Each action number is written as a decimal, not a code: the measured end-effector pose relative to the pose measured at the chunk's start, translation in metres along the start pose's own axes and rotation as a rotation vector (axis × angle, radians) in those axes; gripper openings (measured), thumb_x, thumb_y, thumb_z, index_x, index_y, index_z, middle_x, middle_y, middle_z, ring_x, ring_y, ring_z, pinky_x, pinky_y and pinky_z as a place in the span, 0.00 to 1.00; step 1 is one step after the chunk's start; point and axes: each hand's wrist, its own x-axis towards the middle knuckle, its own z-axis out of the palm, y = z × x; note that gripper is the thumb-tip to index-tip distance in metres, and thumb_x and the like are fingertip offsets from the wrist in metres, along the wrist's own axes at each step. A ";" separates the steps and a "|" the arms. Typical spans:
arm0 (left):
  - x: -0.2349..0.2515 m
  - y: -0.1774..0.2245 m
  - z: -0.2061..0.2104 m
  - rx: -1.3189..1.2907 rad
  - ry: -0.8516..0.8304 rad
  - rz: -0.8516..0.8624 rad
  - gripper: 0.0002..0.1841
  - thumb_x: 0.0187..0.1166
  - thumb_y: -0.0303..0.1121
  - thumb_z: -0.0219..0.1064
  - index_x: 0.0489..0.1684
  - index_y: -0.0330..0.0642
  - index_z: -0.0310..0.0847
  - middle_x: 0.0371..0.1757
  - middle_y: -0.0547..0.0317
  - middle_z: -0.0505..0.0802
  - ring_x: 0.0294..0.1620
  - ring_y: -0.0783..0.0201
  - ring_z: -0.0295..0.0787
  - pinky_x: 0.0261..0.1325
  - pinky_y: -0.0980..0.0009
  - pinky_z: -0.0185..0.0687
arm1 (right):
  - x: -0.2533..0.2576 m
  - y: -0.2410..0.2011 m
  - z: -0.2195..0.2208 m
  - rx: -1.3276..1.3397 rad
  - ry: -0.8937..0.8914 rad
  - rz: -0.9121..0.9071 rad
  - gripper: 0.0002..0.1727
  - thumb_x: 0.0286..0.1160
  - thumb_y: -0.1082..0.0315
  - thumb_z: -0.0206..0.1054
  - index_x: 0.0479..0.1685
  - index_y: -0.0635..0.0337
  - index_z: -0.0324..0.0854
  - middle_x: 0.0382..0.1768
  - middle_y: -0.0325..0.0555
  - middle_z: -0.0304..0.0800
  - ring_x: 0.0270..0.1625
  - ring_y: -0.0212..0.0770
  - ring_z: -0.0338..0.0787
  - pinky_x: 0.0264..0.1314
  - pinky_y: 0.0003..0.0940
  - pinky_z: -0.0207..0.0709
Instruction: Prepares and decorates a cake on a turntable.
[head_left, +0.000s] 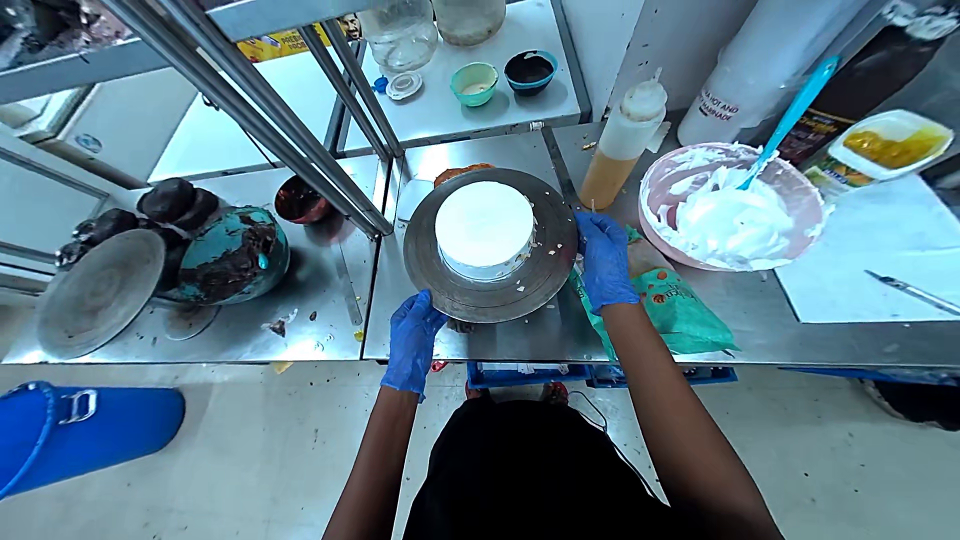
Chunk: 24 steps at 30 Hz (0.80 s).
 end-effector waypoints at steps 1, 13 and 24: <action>-0.001 0.000 0.001 -0.006 0.005 -0.004 0.12 0.92 0.33 0.56 0.56 0.33 0.78 0.46 0.51 0.92 0.46 0.62 0.93 0.55 0.64 0.91 | -0.008 -0.005 -0.001 -0.019 -0.035 0.022 0.16 0.80 0.62 0.68 0.59 0.65 0.82 0.50 0.50 0.86 0.50 0.39 0.86 0.55 0.40 0.81; -0.010 -0.006 0.004 -0.018 -0.002 -0.014 0.11 0.92 0.33 0.55 0.55 0.33 0.77 0.46 0.50 0.92 0.46 0.60 0.94 0.55 0.63 0.91 | 0.005 0.002 -0.007 0.196 0.068 0.058 0.11 0.88 0.68 0.56 0.51 0.65 0.81 0.34 0.40 0.85 0.34 0.31 0.85 0.43 0.28 0.82; -0.011 -0.001 0.004 -0.038 -0.078 -0.136 0.16 0.93 0.38 0.53 0.64 0.35 0.76 0.46 0.50 0.92 0.45 0.59 0.94 0.55 0.62 0.91 | -0.011 -0.029 -0.036 0.186 0.322 -0.117 0.20 0.79 0.77 0.57 0.70 0.71 0.72 0.60 0.51 0.82 0.58 0.36 0.86 0.65 0.32 0.81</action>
